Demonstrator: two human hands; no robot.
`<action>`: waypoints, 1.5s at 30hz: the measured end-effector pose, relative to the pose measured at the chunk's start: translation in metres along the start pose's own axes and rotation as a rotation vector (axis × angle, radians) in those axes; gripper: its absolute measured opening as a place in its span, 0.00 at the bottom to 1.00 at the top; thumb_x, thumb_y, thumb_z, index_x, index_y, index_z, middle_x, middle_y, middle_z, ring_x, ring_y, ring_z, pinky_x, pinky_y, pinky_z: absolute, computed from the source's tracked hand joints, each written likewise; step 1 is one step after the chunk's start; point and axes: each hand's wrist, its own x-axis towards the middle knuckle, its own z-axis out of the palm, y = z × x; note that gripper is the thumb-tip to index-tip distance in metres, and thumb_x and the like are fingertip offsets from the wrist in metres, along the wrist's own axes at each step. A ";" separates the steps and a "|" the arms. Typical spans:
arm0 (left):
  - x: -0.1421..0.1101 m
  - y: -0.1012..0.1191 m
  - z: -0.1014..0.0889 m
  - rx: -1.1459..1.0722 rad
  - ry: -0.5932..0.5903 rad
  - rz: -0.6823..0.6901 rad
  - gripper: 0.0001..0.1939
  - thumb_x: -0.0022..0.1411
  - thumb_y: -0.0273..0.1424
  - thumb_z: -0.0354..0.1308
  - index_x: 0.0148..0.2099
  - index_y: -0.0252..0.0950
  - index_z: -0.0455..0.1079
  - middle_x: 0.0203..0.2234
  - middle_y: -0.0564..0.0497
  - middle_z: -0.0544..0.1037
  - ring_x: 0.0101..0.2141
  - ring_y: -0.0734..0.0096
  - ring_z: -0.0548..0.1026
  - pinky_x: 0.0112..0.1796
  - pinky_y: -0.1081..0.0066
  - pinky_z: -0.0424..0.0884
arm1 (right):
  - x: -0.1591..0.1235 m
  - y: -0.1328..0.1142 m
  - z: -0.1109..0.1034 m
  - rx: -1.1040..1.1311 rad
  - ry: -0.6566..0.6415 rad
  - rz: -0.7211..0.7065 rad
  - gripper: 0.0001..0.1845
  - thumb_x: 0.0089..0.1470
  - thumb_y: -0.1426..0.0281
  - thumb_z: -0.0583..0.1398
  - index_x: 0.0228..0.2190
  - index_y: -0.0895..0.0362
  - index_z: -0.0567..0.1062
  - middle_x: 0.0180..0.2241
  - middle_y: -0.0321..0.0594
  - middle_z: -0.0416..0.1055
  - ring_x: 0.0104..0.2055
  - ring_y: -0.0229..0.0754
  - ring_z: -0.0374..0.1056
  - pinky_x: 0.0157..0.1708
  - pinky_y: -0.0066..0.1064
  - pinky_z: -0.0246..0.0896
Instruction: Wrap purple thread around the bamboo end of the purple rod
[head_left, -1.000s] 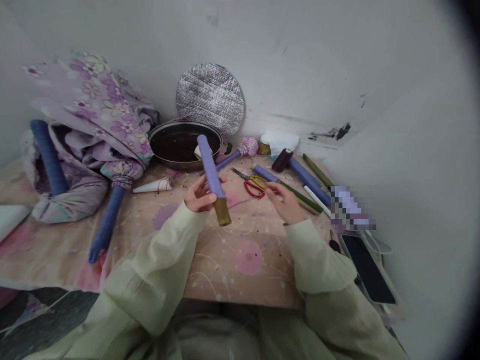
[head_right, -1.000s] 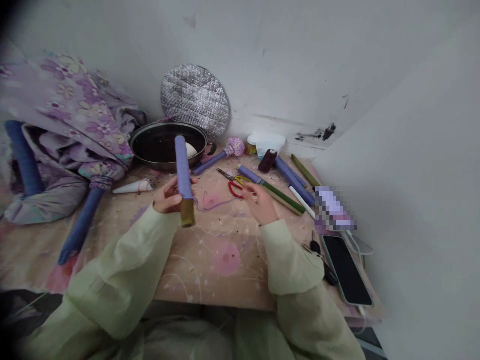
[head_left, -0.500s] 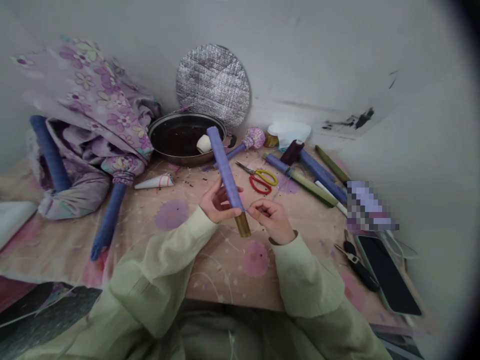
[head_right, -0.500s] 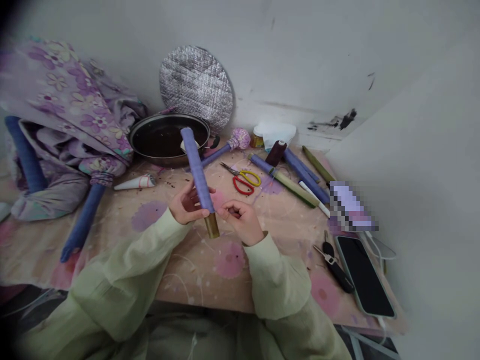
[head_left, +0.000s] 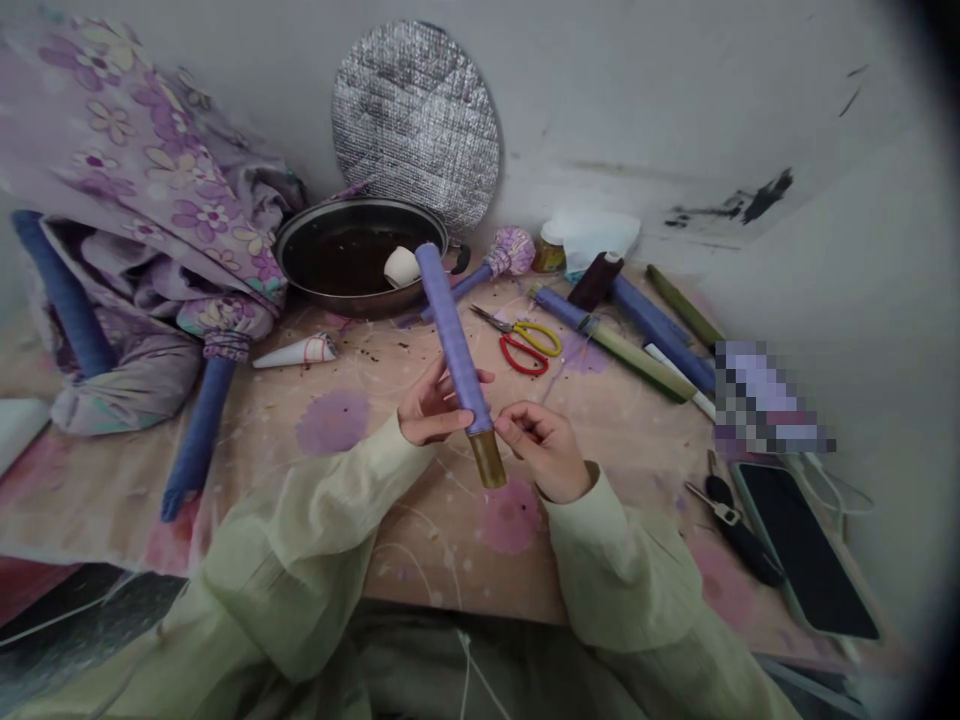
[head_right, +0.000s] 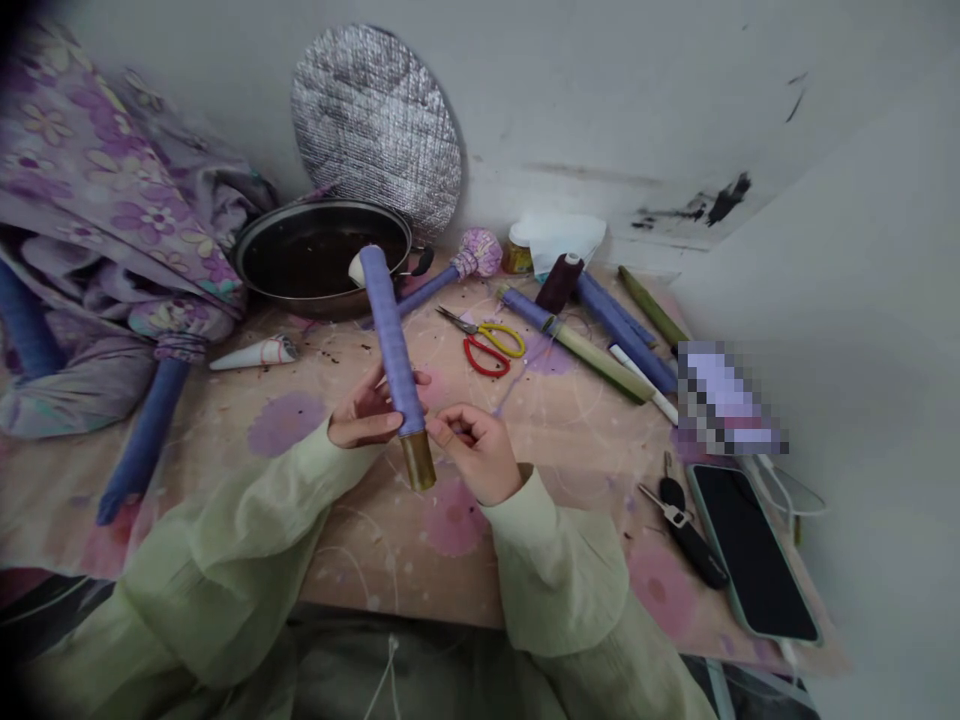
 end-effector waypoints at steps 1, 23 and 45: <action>0.000 0.001 0.000 -0.013 -0.020 -0.010 0.34 0.46 0.24 0.65 0.55 0.45 0.59 0.46 0.47 0.70 0.36 0.70 0.75 0.37 0.69 0.72 | 0.000 0.000 0.000 -0.005 -0.005 -0.007 0.18 0.44 0.54 0.62 0.22 0.57 0.69 0.16 0.29 0.55 0.17 0.29 0.47 0.16 0.25 0.40; -0.001 -0.007 0.009 0.123 0.202 0.099 0.36 0.40 0.32 0.69 0.53 0.43 0.63 0.43 0.49 0.71 0.40 0.68 0.72 0.36 0.73 0.70 | -0.002 0.013 0.006 0.095 -0.025 0.015 0.19 0.45 0.52 0.61 0.22 0.55 0.66 0.20 0.32 0.62 0.22 0.33 0.58 0.23 0.28 0.56; 0.002 -0.012 0.005 0.146 0.317 0.184 0.21 0.45 0.31 0.67 0.44 0.40 0.72 0.37 0.51 0.77 0.34 0.70 0.73 0.34 0.71 0.71 | -0.003 0.008 -0.001 -0.086 0.006 -0.099 0.13 0.52 0.59 0.58 0.24 0.56 0.68 0.24 0.35 0.64 0.25 0.35 0.58 0.25 0.29 0.55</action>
